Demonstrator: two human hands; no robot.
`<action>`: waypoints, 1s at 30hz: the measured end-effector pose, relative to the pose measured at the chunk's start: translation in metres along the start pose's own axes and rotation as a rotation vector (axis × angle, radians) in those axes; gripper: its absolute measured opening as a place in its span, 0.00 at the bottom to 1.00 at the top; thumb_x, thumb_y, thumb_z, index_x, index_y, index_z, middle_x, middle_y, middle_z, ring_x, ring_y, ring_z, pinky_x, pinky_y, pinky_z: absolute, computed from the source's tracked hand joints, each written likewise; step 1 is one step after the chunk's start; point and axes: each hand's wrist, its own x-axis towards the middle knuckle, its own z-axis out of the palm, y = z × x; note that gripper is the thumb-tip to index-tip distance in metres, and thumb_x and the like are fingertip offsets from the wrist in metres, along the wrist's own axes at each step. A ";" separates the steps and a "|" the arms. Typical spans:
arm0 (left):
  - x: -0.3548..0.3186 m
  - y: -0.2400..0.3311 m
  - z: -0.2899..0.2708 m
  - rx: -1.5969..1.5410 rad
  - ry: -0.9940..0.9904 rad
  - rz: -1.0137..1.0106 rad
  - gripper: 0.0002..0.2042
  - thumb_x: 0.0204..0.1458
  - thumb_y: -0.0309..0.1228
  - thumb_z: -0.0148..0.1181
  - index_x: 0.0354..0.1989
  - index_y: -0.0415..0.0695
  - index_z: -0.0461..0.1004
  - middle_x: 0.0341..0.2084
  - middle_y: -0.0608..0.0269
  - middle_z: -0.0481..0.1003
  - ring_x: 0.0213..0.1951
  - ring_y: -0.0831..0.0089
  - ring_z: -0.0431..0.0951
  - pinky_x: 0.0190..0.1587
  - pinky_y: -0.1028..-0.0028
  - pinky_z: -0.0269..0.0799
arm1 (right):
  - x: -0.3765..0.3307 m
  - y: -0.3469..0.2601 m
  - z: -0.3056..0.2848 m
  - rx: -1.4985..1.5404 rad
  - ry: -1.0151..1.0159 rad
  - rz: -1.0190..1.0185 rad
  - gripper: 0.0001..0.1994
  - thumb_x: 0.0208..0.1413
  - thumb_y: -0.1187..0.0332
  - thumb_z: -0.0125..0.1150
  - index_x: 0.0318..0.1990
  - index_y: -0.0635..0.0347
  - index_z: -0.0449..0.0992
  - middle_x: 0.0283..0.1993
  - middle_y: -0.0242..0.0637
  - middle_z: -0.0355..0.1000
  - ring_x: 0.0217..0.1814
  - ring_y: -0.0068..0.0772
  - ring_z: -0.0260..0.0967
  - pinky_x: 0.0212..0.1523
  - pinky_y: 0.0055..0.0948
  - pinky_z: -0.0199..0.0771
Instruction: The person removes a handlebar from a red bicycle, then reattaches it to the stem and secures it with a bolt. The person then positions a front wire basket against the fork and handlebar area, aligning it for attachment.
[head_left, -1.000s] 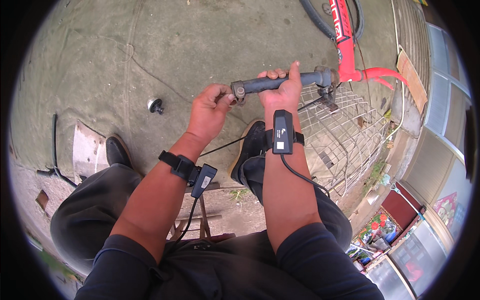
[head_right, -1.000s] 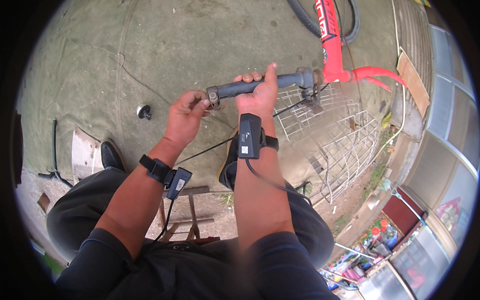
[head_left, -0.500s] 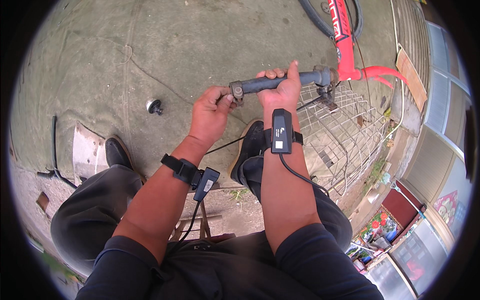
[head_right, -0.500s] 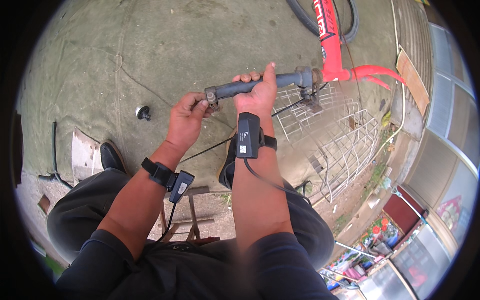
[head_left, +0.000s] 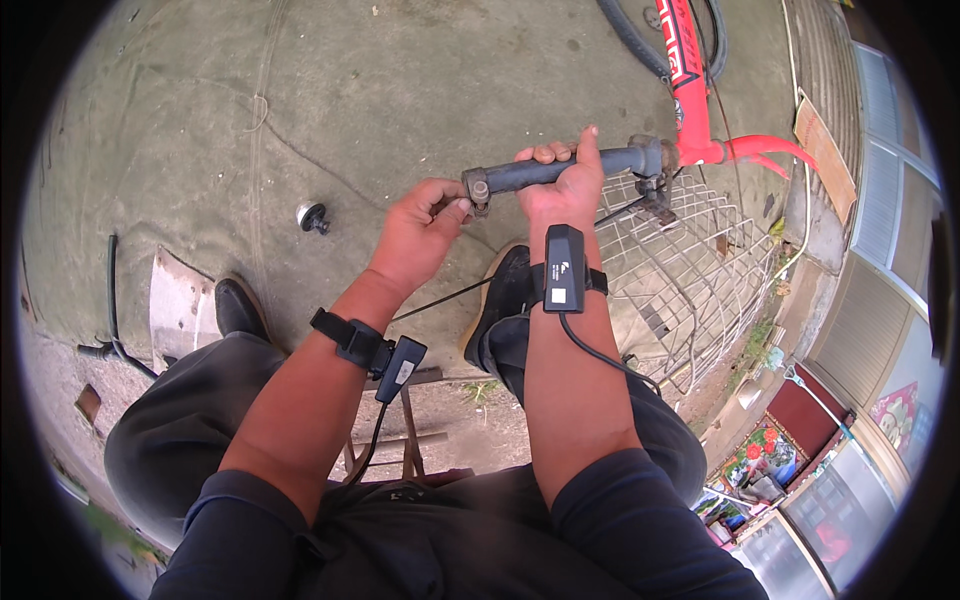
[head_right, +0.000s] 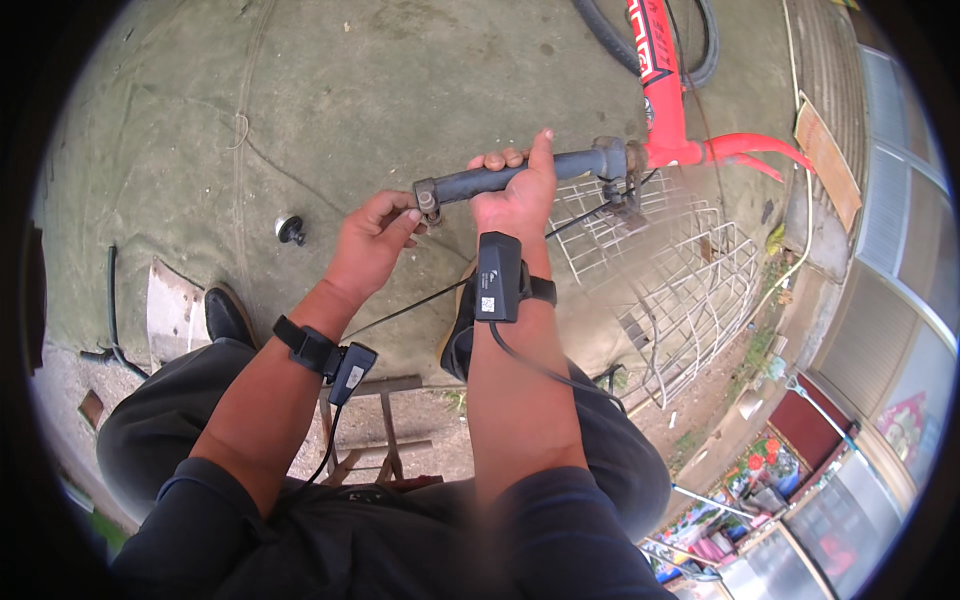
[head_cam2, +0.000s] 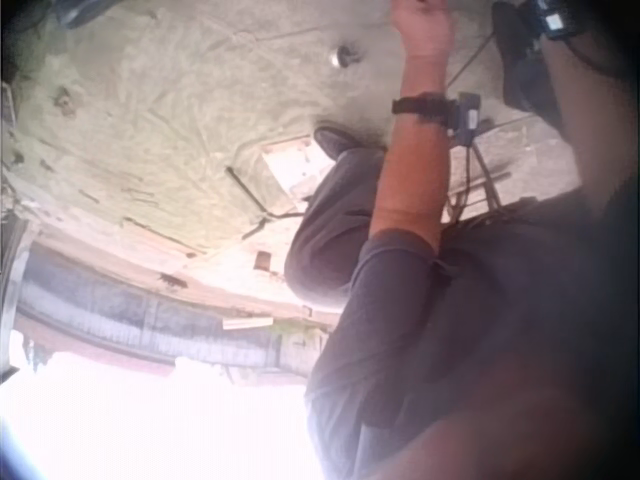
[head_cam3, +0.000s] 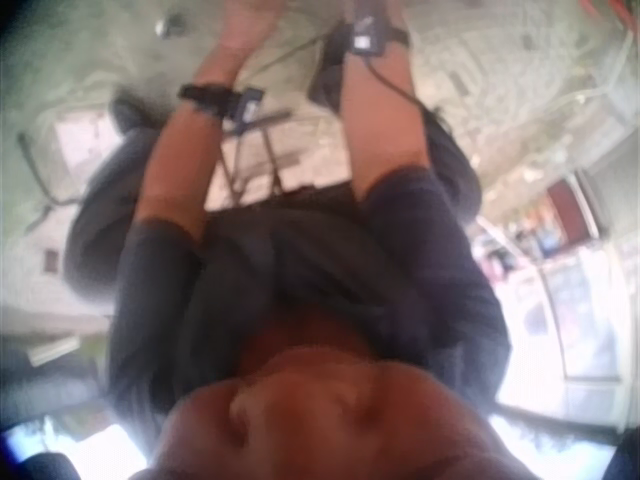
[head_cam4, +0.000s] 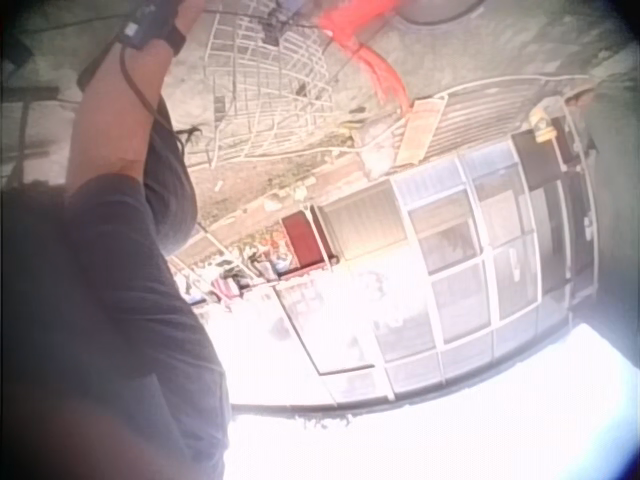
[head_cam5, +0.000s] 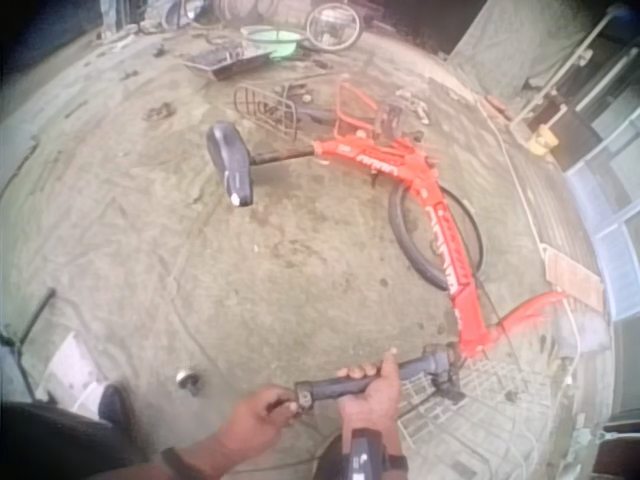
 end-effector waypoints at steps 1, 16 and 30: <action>0.001 0.002 -0.002 -0.024 -0.023 -0.071 0.05 0.64 0.27 0.60 0.42 0.38 0.78 0.30 0.65 0.77 0.33 0.78 0.77 0.38 0.75 0.75 | 0.000 0.000 0.000 -0.001 0.001 0.001 0.23 0.67 0.47 0.60 0.28 0.49 0.60 0.22 0.25 0.58 0.23 0.28 0.58 0.38 0.38 0.64; 0.012 0.017 0.007 -0.391 0.025 -0.371 0.12 0.68 0.39 0.58 0.39 0.43 0.77 0.20 0.75 0.66 0.21 0.84 0.62 0.23 0.80 0.56 | 0.001 0.000 -0.001 0.004 0.005 0.003 0.22 0.68 0.47 0.59 0.28 0.49 0.60 0.22 0.25 0.58 0.23 0.29 0.58 0.37 0.39 0.64; 0.011 0.013 0.009 -0.365 0.068 -0.311 0.11 0.68 0.37 0.58 0.38 0.42 0.77 0.19 0.77 0.62 0.21 0.85 0.58 0.22 0.79 0.52 | 0.002 -0.001 -0.001 0.027 0.005 0.014 0.21 0.66 0.49 0.62 0.29 0.49 0.61 0.22 0.26 0.58 0.23 0.31 0.59 0.37 0.40 0.66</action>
